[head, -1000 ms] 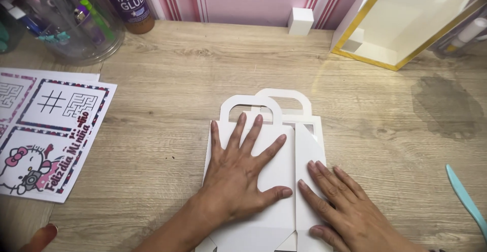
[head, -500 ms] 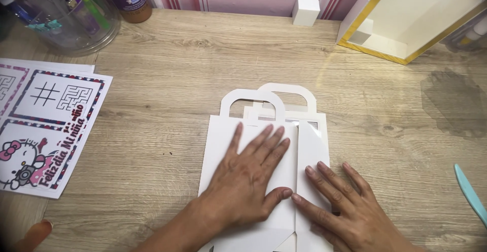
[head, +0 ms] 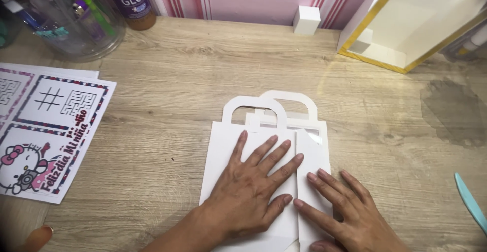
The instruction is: Assembling a paper gift bag by applying glue to the tabs and folding the template into shape
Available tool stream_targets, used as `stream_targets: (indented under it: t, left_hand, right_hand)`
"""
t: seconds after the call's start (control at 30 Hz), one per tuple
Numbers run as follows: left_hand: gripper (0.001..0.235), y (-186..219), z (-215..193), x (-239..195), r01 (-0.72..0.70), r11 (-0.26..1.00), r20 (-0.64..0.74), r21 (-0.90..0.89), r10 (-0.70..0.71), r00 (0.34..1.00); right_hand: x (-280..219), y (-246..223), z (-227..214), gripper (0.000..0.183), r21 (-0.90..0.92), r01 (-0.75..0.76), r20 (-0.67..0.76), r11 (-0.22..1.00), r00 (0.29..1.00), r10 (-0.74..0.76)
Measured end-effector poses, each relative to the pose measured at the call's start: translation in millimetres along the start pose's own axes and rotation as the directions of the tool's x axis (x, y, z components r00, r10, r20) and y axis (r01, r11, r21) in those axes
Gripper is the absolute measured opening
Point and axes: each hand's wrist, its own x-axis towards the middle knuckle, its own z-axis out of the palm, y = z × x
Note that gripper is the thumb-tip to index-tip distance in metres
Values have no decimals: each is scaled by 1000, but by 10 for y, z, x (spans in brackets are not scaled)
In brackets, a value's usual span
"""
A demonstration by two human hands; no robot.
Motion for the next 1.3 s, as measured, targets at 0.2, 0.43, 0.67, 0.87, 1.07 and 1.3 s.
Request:
stream_targets:
  t: [0.2,0.43,0.67,0.87,1.07,1.3]
  left_hand:
    - [69,-8,54,-15,7,1000,-2,-11,-7,1000]
    - [69,-9,67,-10,24,1000,36,-17,-24,999]
    - [68,10,24,-2,38,997,20,-62,-36,999]
    - [69,15,35,6,45,997,13,-66,-44,999]
    - [84,6,-57,-10,60,993,38,-106,-56,998]
    - [132,-107,15,-127,198,831,-144,520,-143,979]
  right_hand:
    - [268,200,-179,85,275,-216,93,937,976,197]
    - [664,333,-202,63,287,-215,87,933,976,198]
    - [680,295,-140,57,294,-225,40,929,974,223]
    - [648,304,-84,64,221,-220,33,950,975,218]
    - [599,313,-56,70,144,-223,64,964,974,215]
    - [574,319,-132,95,212,-222,118,952,973,200]
